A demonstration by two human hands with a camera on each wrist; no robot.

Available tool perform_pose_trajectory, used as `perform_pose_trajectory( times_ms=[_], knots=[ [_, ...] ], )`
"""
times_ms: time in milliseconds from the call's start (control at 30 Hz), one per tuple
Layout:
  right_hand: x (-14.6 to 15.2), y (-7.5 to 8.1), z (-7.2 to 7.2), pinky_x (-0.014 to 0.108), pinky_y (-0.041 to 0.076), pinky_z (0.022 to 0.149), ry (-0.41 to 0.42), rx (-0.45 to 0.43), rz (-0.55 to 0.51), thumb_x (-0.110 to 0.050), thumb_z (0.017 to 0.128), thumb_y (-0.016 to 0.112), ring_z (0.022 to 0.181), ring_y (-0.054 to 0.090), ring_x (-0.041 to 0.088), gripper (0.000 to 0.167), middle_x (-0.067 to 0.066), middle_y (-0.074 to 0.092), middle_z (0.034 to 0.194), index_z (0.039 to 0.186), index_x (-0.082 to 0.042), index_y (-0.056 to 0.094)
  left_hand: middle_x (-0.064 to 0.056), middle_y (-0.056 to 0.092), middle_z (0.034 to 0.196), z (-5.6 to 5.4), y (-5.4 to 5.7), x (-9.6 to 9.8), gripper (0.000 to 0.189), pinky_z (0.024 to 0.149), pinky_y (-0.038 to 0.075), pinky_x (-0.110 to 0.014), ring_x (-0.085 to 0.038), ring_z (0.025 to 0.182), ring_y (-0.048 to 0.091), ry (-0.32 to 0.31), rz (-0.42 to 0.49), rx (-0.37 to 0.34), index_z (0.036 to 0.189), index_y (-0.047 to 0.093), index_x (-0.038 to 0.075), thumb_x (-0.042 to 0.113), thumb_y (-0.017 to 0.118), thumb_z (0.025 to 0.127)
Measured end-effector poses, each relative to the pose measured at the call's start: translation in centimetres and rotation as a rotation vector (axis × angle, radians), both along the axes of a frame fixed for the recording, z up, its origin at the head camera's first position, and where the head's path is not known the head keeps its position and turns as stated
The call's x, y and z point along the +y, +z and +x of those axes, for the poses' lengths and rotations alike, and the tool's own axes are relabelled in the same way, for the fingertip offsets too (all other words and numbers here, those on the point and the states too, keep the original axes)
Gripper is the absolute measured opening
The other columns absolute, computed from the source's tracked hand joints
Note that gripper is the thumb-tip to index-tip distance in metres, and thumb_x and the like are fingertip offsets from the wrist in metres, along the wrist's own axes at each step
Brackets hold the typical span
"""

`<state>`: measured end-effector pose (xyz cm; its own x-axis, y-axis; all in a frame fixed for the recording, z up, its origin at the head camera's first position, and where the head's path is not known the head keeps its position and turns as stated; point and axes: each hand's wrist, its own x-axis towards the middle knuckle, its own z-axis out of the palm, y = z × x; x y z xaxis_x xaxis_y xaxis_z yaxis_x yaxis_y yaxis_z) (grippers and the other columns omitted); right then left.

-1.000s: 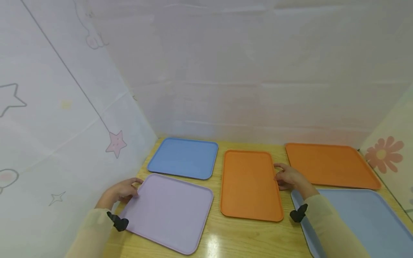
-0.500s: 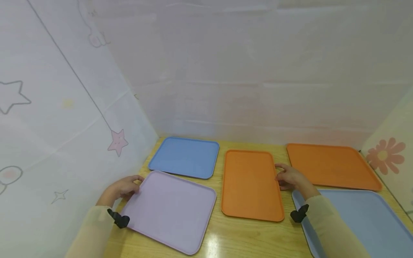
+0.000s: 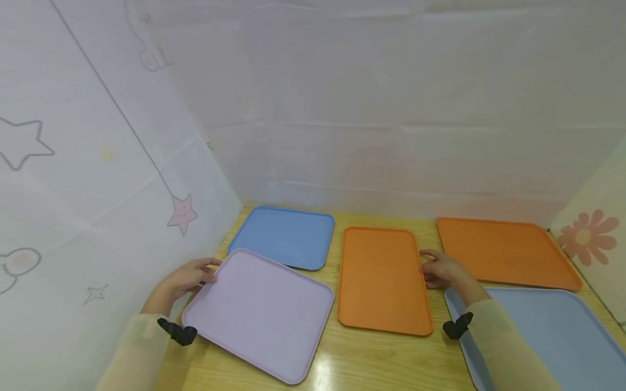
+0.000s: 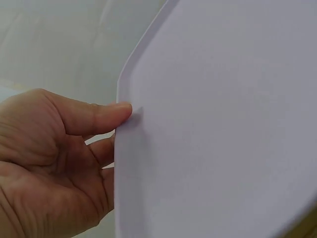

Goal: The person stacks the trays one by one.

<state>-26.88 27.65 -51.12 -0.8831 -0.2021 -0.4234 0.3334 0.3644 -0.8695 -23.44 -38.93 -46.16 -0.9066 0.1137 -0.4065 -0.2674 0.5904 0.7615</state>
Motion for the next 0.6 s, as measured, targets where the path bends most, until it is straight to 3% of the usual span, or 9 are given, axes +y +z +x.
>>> perform_pose_trajectory(
  times_ms=[133, 400, 600],
  knots=[
    [0.1, -0.1, 0.4, 0.036, 0.061, 0.07, -0.046, 0.006, -0.01, -0.011, 0.102, 0.055, 0.077, 0.063, 0.017, 0.073, 0.017, 0.058, 0.112, 0.16, 0.0, 0.013, -0.028, 0.055, 0.131, 0.1, 0.6, 0.6, 0.054, 0.084, 0.057, -0.042, -0.029, 0.105, 0.063, 0.005, 0.051, 0.047, 0.149, 0.039, -0.005, 0.005, 0.057, 0.099],
    [0.5, 0.5, 2.1, 0.037, 0.061, 0.077, -0.114, 0.141, 0.082, -0.016, 0.105, 0.05, 0.089, 0.067, 0.022, 0.061, 0.034, 0.051, 0.13, 0.155, 0.007, 0.025, -0.032, 0.049, 0.138, -0.1, 1.4, 1.9, 0.058, 0.087, 0.058, -0.042, -0.025, 0.106, 0.064, 0.028, 0.102, 0.107, 0.153, 0.031, -0.011, 0.004, 0.054, 0.102],
    [-0.2, 1.4, 4.0, 0.038, 0.061, 0.083, -0.136, 0.193, -0.028, -0.016, 0.105, 0.051, 0.098, 0.068, 0.024, 0.058, 0.031, 0.056, 0.127, 0.154, 0.007, 0.03, -0.034, 0.049, 0.139, -0.2, 1.5, 3.1, 0.058, 0.085, 0.059, -0.035, -0.023, 0.108, 0.065, 0.061, 0.181, 0.152, 0.154, 0.027, -0.011, 0.006, 0.051, 0.104]
  ],
)
